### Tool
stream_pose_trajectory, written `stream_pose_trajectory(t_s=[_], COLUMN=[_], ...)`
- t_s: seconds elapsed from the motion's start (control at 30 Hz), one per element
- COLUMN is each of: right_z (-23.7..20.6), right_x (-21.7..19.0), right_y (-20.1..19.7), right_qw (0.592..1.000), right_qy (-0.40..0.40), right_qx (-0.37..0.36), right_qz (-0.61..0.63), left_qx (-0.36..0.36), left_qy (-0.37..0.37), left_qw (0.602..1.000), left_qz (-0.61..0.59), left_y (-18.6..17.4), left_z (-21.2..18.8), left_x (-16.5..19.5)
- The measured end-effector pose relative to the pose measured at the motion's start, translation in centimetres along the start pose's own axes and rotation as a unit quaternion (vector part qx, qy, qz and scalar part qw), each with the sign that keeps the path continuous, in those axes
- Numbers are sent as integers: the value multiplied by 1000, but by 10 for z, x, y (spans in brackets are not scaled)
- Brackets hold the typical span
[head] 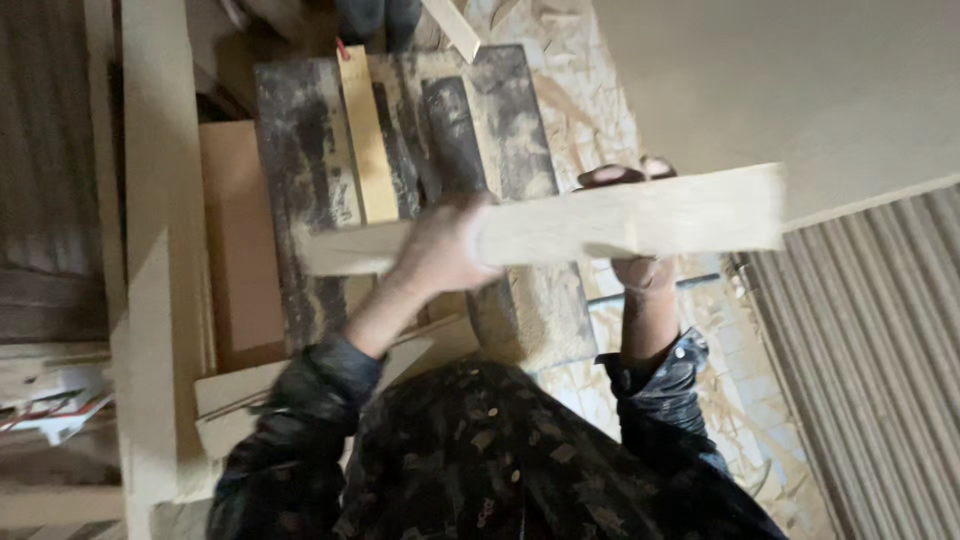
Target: The person carries a long wooden strip to a table saw station, aligns it against the fence and guide, and cuts it into shorter pieces. They move cut pieces aside, stack the cut strips, and handle additional boards and offcuts at the saw table.
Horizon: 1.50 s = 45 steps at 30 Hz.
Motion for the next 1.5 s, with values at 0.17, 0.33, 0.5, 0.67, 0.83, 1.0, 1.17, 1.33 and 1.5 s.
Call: stream_pose_trajectory(t_s=[0.17, 0.33, 0.5, 0.67, 0.83, 1.0, 1.17, 1.33, 1.5], right_z=[-63, -118, -139, -122, -104, -105, -110, -115, -109], right_x=[107, 200, 259, 288, 293, 299, 313, 320, 329], right_y=[-64, -38, -29, -31, -31, -40, -51, -57, -60], right_qw=[982, 850, 652, 627, 699, 724, 731, 735, 710], right_qy=[159, 150, 196, 199, 122, 109, 134, 142, 184], right_qx=[49, -243, -418, -425, -386, -379, -361, -361, -377], right_qz=[-90, -442, -601, -622, -590, -567, -563, -555, -565], left_qx=[-88, -208, -203, -146, -212, -167, -148, -164, -196], left_qy=[-141, -245, -230, -164, -213, -170, -174, -197, -211], left_qw=[965, 905, 909, 939, 922, 946, 954, 945, 936], left_qz=[203, 279, 281, 264, 244, 218, 192, 201, 200], left_y=[-25, 2, 23, 22, 37, 39, 42, 47, 45], left_z=[-40, -91, -96, -66, -60, -54, -56, -60, -49], left_x=[-118, -210, -232, -233, -259, -270, -286, -297, -300])
Point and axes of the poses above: each hand's wrist, its own z-axis towards the middle knuckle, its own y-axis out of the palm, x = y × z, the point moved 9 cm from there along z, towards the middle knuckle, and after that the axes turned 9 degrees about -y, right-handed, at the moved point
